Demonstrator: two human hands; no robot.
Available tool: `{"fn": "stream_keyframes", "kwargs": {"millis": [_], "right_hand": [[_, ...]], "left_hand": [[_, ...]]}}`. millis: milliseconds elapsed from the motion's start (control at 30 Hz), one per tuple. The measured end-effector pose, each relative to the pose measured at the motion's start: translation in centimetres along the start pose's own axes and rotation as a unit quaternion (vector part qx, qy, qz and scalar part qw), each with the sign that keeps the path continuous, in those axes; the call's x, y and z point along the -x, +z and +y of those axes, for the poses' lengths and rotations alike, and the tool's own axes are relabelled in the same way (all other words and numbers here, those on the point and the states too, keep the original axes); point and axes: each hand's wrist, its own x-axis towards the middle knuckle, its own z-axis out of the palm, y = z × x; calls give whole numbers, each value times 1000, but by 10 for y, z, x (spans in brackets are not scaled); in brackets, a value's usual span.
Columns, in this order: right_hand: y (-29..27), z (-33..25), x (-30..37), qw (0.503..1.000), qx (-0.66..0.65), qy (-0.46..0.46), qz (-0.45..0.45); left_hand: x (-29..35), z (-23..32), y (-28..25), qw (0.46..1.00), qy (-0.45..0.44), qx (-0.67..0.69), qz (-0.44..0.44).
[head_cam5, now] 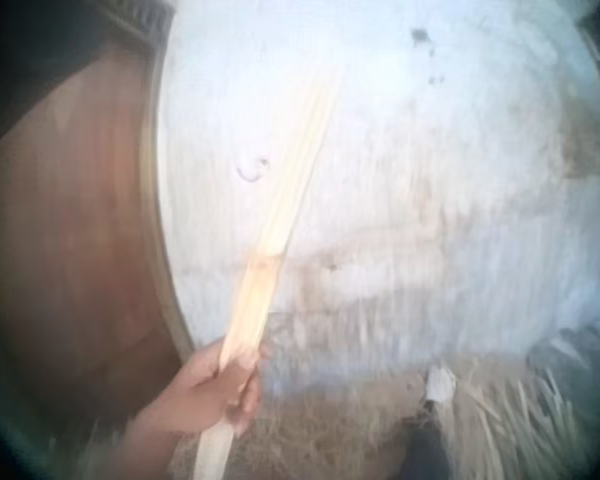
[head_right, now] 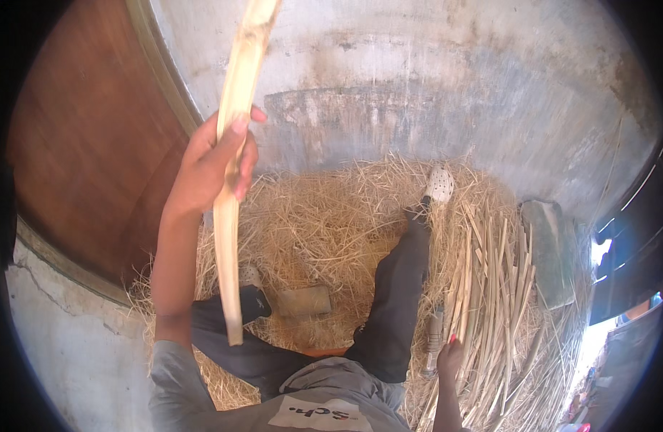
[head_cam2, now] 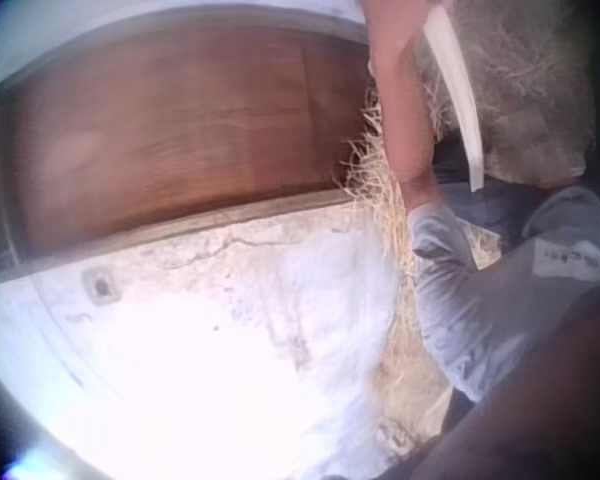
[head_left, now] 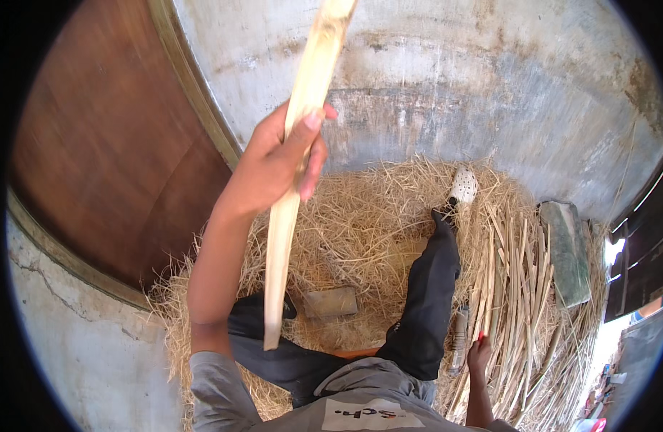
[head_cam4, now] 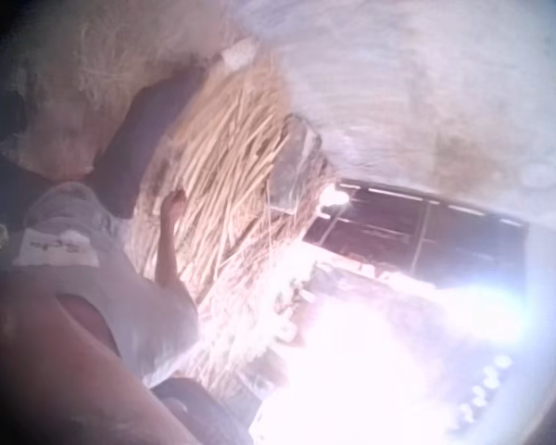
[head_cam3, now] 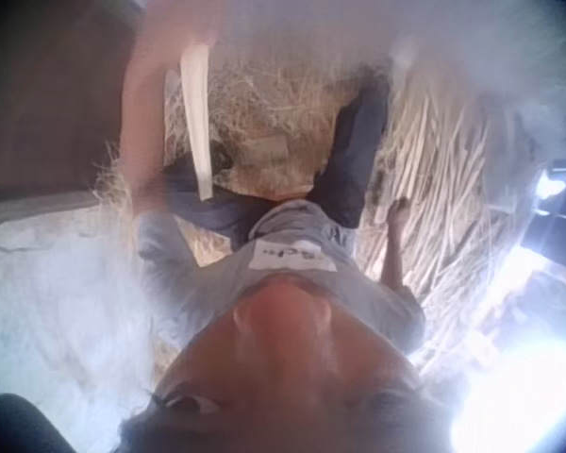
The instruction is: The person sits on a bed of straw and uses a large knife to split a long bamboo pole into thin strips. They then use a red utility knife to further refine and smooth the edges of the bamboo strips.
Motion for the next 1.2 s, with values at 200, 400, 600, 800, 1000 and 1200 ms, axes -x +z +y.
{"fn": "stream_keyframes", "kwargs": {"millis": [200,400,600,800,1000,1200], "right_hand": [[-58,-238,-53,922,-372,99,-49],[-50,-363,-73,891,-339,-303,16],[-67,-406,-77,909,-165,-372,-88],[-44,-414,-78,873,-78,-477,-67],[-32,-413,-85,842,-42,-536,-39],[-5,-408,-101,831,-55,-553,-9]], "left_hand": [[43,-25,0,988,-123,19,-93],[142,-87,40,953,-263,114,-103],[206,-118,70,936,-301,174,-53],[236,-128,82,932,-299,206,-23],[251,-125,96,942,-294,162,-3],[250,-127,97,934,-320,160,8]]}}
